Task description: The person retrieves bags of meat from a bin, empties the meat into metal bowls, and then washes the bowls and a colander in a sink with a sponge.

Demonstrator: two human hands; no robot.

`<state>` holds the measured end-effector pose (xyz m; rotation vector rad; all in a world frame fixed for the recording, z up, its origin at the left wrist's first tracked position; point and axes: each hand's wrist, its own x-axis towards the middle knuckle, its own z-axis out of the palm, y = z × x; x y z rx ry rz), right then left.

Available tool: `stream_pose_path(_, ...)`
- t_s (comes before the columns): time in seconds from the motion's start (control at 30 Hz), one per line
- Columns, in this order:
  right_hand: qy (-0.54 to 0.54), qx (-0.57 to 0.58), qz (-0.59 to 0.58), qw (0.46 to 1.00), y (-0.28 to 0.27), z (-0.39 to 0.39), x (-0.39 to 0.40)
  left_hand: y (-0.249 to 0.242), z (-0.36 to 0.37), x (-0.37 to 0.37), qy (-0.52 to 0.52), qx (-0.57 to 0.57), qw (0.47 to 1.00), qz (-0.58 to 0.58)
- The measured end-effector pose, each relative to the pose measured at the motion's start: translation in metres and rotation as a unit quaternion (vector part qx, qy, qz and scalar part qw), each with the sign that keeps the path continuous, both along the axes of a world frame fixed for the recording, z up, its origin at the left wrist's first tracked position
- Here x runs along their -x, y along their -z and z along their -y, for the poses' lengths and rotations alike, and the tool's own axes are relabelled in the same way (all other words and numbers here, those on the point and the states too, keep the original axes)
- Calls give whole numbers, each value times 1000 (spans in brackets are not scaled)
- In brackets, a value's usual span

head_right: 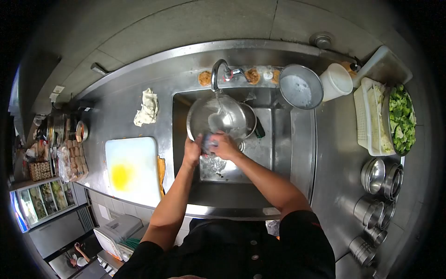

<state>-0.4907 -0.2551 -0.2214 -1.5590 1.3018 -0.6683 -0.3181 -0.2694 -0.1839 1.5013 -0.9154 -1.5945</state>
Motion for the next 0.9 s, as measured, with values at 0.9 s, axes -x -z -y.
stream_pose_path(0.9,22,255,-211,943,14,18,17,16,-28,9,36,-131,990,-47)
